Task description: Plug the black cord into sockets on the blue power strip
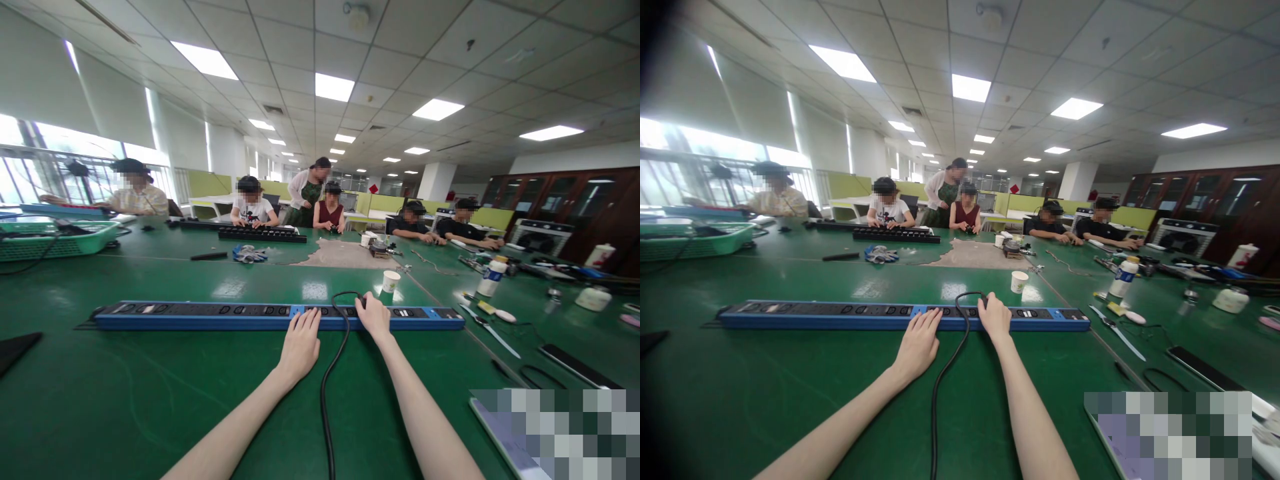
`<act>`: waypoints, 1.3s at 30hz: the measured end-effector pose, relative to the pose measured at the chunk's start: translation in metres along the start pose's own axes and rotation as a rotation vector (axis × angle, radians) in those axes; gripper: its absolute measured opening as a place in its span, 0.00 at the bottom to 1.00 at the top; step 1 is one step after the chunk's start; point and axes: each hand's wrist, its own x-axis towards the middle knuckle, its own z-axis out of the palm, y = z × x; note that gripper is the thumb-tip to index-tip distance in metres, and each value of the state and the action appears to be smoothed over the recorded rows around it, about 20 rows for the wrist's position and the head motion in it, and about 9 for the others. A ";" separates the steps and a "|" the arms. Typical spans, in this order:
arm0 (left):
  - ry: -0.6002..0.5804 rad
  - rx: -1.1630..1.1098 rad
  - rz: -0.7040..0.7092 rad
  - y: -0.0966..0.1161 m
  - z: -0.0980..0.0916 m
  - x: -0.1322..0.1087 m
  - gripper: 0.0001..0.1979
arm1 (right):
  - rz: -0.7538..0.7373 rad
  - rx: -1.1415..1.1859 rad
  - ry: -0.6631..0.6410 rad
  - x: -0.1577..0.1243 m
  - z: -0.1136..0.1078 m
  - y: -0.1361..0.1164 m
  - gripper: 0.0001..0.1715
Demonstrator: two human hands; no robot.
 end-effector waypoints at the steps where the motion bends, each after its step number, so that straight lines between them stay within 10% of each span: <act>1: 0.002 -0.002 0.001 0.000 0.001 0.000 0.35 | 0.028 0.014 0.000 -0.002 0.000 0.000 0.23; 11: -0.012 -0.011 -0.005 -0.003 0.004 0.001 0.37 | 0.101 0.200 0.063 0.001 0.003 0.002 0.21; 18: -0.019 -0.012 -0.013 -0.001 0.000 0.002 0.35 | 0.097 0.430 0.252 0.037 -0.050 0.043 0.32; 30: -0.015 -0.020 -0.007 -0.003 0.004 0.001 0.35 | 0.239 0.859 -0.054 0.038 -0.076 0.133 0.32; 39: -0.012 -0.026 -0.008 -0.003 0.005 0.001 0.35 | 0.246 0.828 -0.216 0.033 -0.074 0.141 0.18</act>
